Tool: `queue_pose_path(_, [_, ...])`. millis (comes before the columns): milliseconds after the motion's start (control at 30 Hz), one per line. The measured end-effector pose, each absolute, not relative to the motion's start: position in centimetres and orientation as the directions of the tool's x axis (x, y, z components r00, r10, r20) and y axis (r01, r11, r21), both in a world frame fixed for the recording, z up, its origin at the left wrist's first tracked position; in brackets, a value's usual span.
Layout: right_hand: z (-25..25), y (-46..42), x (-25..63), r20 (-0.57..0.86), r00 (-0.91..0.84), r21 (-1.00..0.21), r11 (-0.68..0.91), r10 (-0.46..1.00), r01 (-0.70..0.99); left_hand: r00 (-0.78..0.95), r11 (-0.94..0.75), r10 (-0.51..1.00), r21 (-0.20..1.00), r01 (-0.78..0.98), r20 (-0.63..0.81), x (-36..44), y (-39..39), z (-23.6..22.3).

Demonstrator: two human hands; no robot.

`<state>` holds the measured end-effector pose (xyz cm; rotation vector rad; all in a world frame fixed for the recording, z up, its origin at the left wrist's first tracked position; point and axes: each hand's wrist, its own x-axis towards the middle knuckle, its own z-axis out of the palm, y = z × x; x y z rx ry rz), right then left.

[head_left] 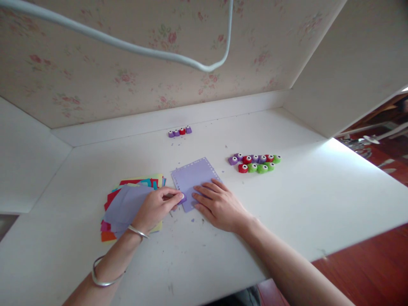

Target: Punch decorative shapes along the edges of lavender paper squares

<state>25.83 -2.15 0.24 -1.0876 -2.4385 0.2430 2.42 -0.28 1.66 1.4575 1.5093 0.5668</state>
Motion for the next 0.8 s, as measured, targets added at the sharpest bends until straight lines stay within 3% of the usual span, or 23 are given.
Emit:
queue_pose_path(333, [0.5, -2.2, 25.7, 0.335, -0.584, -0.347, 0.672, 0.74, 0.654, 0.064, 0.384, 0.892, 0.824, 0.416, -0.447, 3.9, 0.4, 2.8])
queue_pose_path(800, [0.5, -2.2, 25.7, 0.341, -0.576, -0.351, 0.669, 0.743, 0.655, 0.06, 0.407, 0.869, 0.778, 0.479, -0.491, 4.2, 0.8, 3.2])
